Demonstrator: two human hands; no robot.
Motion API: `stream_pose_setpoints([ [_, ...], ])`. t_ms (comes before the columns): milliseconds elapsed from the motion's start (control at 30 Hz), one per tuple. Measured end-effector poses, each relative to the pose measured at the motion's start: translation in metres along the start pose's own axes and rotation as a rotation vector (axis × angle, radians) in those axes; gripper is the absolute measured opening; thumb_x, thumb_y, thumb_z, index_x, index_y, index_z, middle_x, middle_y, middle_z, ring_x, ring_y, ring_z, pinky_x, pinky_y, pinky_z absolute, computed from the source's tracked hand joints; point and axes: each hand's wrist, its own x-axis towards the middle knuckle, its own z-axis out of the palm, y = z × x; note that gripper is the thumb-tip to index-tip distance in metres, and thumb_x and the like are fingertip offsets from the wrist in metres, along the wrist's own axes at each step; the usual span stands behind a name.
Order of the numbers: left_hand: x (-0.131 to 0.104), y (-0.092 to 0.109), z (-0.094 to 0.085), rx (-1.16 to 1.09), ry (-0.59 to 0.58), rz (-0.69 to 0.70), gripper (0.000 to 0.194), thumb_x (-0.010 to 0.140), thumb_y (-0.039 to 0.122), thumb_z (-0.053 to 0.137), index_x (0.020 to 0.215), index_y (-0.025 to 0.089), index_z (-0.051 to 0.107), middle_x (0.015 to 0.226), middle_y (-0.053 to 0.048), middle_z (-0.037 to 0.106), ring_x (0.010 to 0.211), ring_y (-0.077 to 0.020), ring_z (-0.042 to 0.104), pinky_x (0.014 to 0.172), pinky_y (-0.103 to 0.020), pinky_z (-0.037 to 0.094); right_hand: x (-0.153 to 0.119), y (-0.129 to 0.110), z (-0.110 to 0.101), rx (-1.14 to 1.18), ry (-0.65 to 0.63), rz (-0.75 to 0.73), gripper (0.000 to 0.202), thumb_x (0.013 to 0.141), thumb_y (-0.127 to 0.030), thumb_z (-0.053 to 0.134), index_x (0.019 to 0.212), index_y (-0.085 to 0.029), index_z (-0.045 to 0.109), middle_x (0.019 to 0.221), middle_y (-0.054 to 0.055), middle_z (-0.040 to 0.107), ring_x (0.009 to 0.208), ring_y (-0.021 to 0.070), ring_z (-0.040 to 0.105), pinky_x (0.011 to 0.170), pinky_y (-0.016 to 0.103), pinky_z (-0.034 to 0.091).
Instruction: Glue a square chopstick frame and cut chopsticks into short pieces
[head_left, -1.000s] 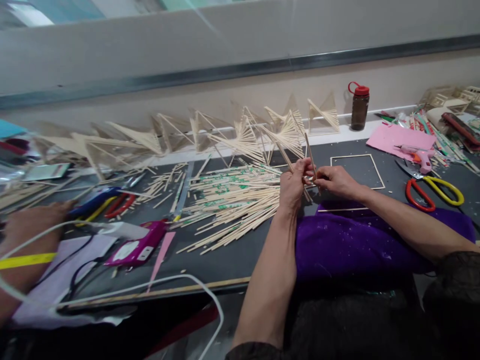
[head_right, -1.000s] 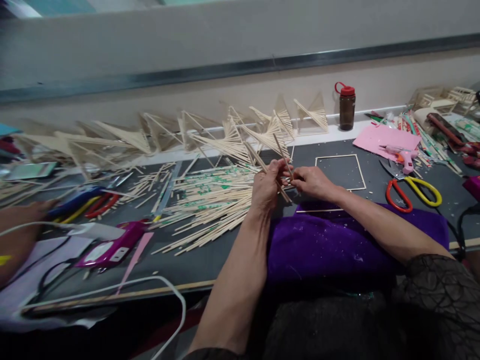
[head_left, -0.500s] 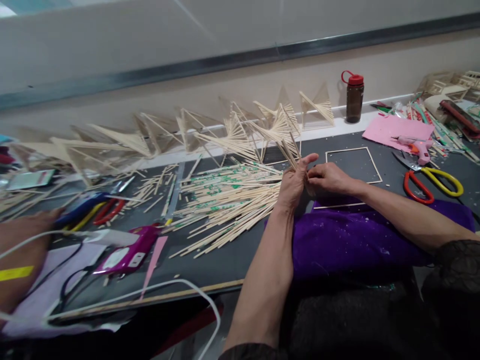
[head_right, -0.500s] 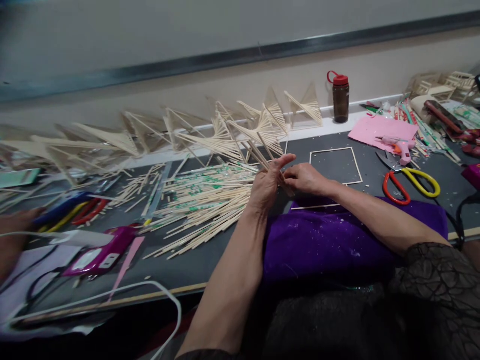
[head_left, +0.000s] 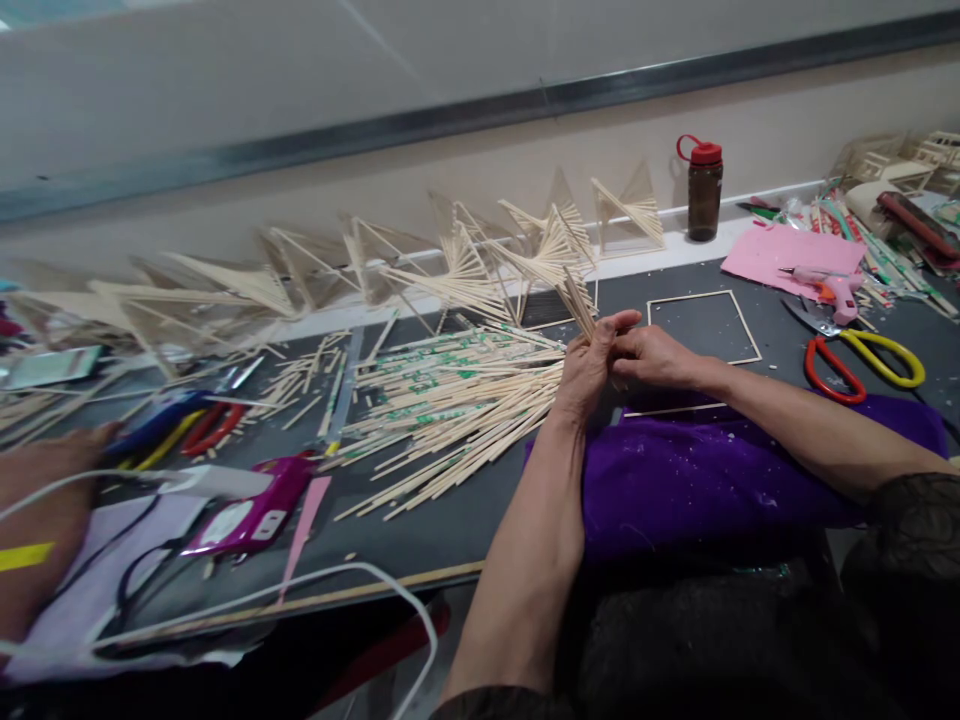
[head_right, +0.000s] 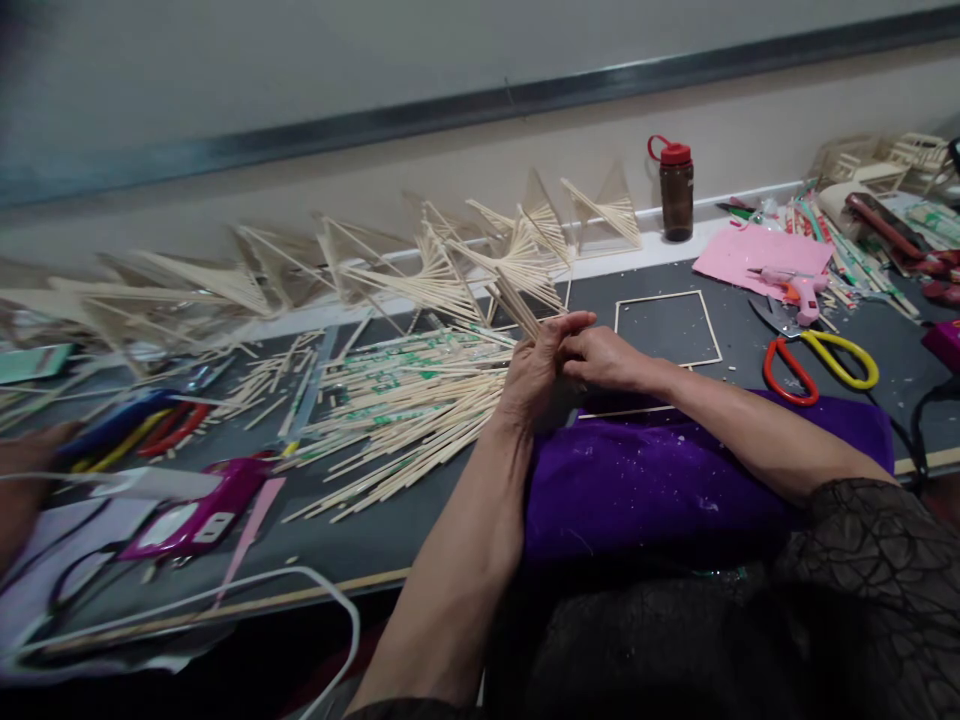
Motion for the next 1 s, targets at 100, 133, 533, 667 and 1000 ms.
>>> stream_pose_setpoints([
  [100, -0.003, 0.004, 0.0, 0.043, -0.024, 0.006, 0.051, 0.08, 0.062, 0.055, 0.099, 0.019, 0.074, 0.112, -0.01, 0.071, 0.105, -0.0238, 0.064, 0.092, -0.036, 0.05, 0.0, 0.002, 0.004, 0.014, 0.036, 0.014, 0.015, 0.074, -0.004, 0.051, 0.07, -0.012, 0.063, 0.061, -0.002, 0.056, 0.059, 0.0089, 0.047, 0.06, 0.023, 0.034],
  [133, -0.004, 0.006, 0.0, 0.05, -0.035, 0.021, 0.05, 0.08, 0.062, 0.056, 0.097, 0.019, 0.074, 0.115, -0.01, 0.07, 0.11, -0.0245, 0.062, 0.095, -0.037, 0.048, 0.001, 0.003, 0.005, 0.012, 0.042, 0.016, 0.015, 0.073, -0.004, 0.051, 0.067, -0.012, 0.062, 0.06, -0.003, 0.055, 0.059, 0.0089, 0.046, 0.06, 0.023, 0.033],
  [533, -0.002, 0.008, -0.003, 0.062, -0.122, 0.033, 0.046, 0.08, 0.061, 0.056, 0.089, 0.021, 0.076, 0.119, -0.011, 0.067, 0.111, -0.0239, 0.061, 0.094, -0.034, 0.047, 0.002, 0.012, 0.009, 0.015, 0.036, -0.036, 0.015, 0.076, -0.009, 0.049, 0.068, -0.013, 0.061, 0.061, -0.001, 0.055, 0.059, 0.0098, 0.047, 0.059, 0.023, 0.036],
  [667, -0.002, 0.008, -0.004, 0.06, -0.114, 0.025, 0.049, 0.078, 0.063, 0.057, 0.091, 0.019, 0.076, 0.118, -0.012, 0.068, 0.112, -0.0251, 0.061, 0.094, -0.035, 0.047, 0.003, 0.013, 0.01, -0.02, 0.031, -0.033, 0.015, 0.076, -0.009, 0.049, 0.07, -0.012, 0.062, 0.061, -0.001, 0.054, 0.059, 0.0102, 0.046, 0.059, 0.024, 0.035],
  [1000, -0.002, 0.012, -0.009, 0.062, -0.135, -0.01, 0.051, 0.074, 0.065, 0.06, 0.095, 0.021, 0.076, 0.108, -0.011, 0.072, 0.1, -0.0235, 0.065, 0.086, -0.033, 0.051, 0.003, 0.011, 0.01, 0.005, 0.02, -0.024, 0.017, 0.079, -0.009, 0.048, 0.071, -0.013, 0.061, 0.063, -0.001, 0.055, 0.059, 0.0103, 0.047, 0.06, 0.024, 0.036],
])
